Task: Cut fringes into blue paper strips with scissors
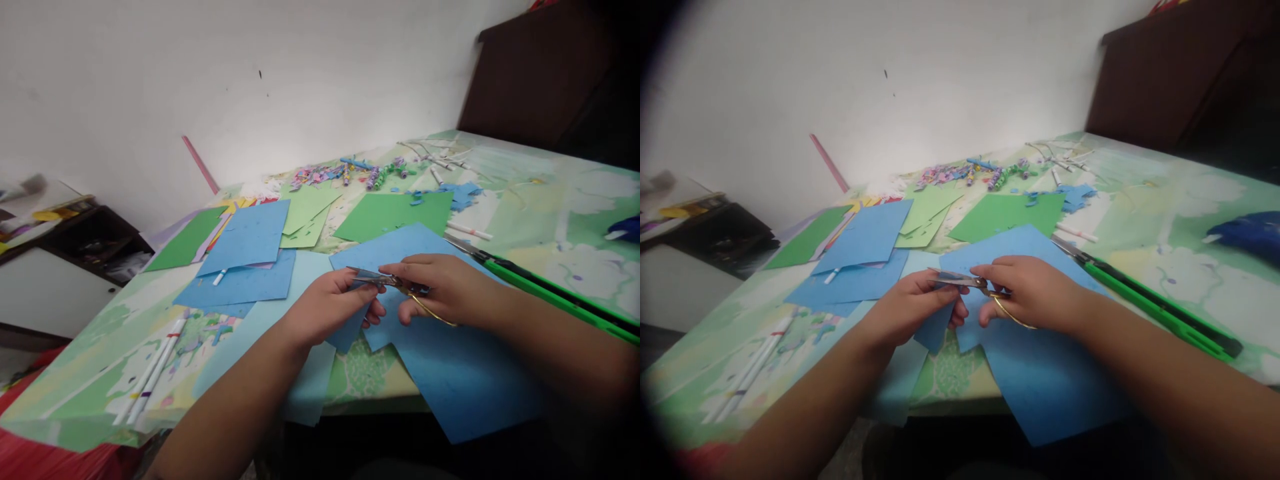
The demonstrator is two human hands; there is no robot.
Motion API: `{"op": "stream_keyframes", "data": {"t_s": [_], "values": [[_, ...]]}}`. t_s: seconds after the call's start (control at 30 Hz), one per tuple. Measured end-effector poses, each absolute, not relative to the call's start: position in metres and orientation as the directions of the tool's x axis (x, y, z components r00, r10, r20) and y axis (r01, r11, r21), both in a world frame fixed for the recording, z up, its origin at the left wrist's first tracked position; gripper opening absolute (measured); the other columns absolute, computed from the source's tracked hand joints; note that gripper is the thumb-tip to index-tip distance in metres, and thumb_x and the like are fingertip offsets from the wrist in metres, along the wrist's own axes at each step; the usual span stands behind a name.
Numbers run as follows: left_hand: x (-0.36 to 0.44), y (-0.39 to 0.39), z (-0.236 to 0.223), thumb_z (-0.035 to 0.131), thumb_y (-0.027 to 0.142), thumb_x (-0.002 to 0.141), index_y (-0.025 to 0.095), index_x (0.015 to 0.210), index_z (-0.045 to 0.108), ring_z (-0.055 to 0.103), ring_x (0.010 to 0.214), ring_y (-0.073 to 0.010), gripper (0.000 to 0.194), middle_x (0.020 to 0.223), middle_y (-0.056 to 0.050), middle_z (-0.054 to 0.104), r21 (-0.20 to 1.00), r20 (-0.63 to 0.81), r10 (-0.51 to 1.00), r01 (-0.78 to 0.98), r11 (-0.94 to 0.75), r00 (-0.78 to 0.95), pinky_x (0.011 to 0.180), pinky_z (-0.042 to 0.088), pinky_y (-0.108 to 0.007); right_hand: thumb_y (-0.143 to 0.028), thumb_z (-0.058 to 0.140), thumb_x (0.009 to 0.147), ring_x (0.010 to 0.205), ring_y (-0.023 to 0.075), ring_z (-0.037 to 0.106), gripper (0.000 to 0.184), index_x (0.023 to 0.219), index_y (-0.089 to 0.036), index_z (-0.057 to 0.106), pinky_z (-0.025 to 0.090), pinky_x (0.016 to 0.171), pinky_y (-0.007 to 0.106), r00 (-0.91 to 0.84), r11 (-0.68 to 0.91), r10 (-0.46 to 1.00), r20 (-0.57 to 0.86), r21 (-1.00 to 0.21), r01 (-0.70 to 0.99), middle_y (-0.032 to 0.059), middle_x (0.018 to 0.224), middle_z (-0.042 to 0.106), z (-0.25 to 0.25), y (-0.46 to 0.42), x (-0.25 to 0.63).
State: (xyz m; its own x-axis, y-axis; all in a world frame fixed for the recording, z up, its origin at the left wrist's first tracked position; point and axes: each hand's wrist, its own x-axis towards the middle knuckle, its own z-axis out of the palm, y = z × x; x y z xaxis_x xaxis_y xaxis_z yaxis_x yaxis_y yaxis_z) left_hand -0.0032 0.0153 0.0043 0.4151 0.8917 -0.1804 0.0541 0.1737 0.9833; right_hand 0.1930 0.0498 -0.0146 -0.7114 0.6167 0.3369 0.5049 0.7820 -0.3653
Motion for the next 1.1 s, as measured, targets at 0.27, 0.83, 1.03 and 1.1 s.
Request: {"op": "stream_keyframes", "data": {"t_s": [0.27,0.83,1.03,1.1], "values": [[0.0016,0.0139,0.0064,0.051,0.025,0.073,0.014,0.068,0.052,0.051,0.046,-0.0059,0.013,0.054,0.003,0.055,0.981,-0.135,0.942,0.177,0.083,0.307,0.049,0.041,-0.021,-0.060,0.045,0.073,0.070,0.0167,0.049,0.065,0.118,-0.013,0.049,0.039,0.063,0.029,-0.752,0.782,0.594,0.286,-0.424,0.457,0.0055,0.076,0.054,-0.0134,0.0492,0.1943],[0.0008,0.0098,0.0093,0.051,0.024,0.072,0.013,0.067,0.056,0.052,0.047,-0.0064,0.012,0.056,0.001,0.057,0.959,-0.099,0.953,0.281,0.015,0.286,0.049,0.043,-0.020,-0.063,0.044,0.071,0.068,0.0162,0.049,0.066,0.114,-0.013,0.052,0.038,0.060,0.027,-0.757,0.789,0.583,0.297,-0.428,0.440,0.0059,0.075,0.055,-0.0125,0.0441,0.1924],[-0.0018,0.0119,0.0074,0.052,0.020,0.071,0.013,0.069,0.056,0.051,0.042,-0.0051,0.008,0.050,0.004,0.056,0.983,-0.164,0.918,0.142,0.119,0.362,0.045,0.041,-0.018,-0.067,0.037,0.071,0.061,0.0154,0.049,0.072,0.112,-0.010,0.054,0.037,0.054,0.026,-0.749,0.821,0.562,0.351,-0.345,0.455,0.0059,0.068,0.055,-0.0155,0.0444,0.1929],[-0.0037,0.0129,0.0073,0.053,0.022,0.072,0.013,0.070,0.056,0.051,0.041,-0.0047,0.010,0.050,0.003,0.057,0.983,-0.175,0.896,0.116,0.139,0.407,0.044,0.041,-0.017,-0.066,0.037,0.071,0.059,0.0148,0.049,0.071,0.110,-0.009,0.055,0.036,0.053,0.025,-0.752,0.836,0.545,0.371,-0.310,0.453,0.0058,0.066,0.055,-0.0150,0.0445,0.1929]]}}
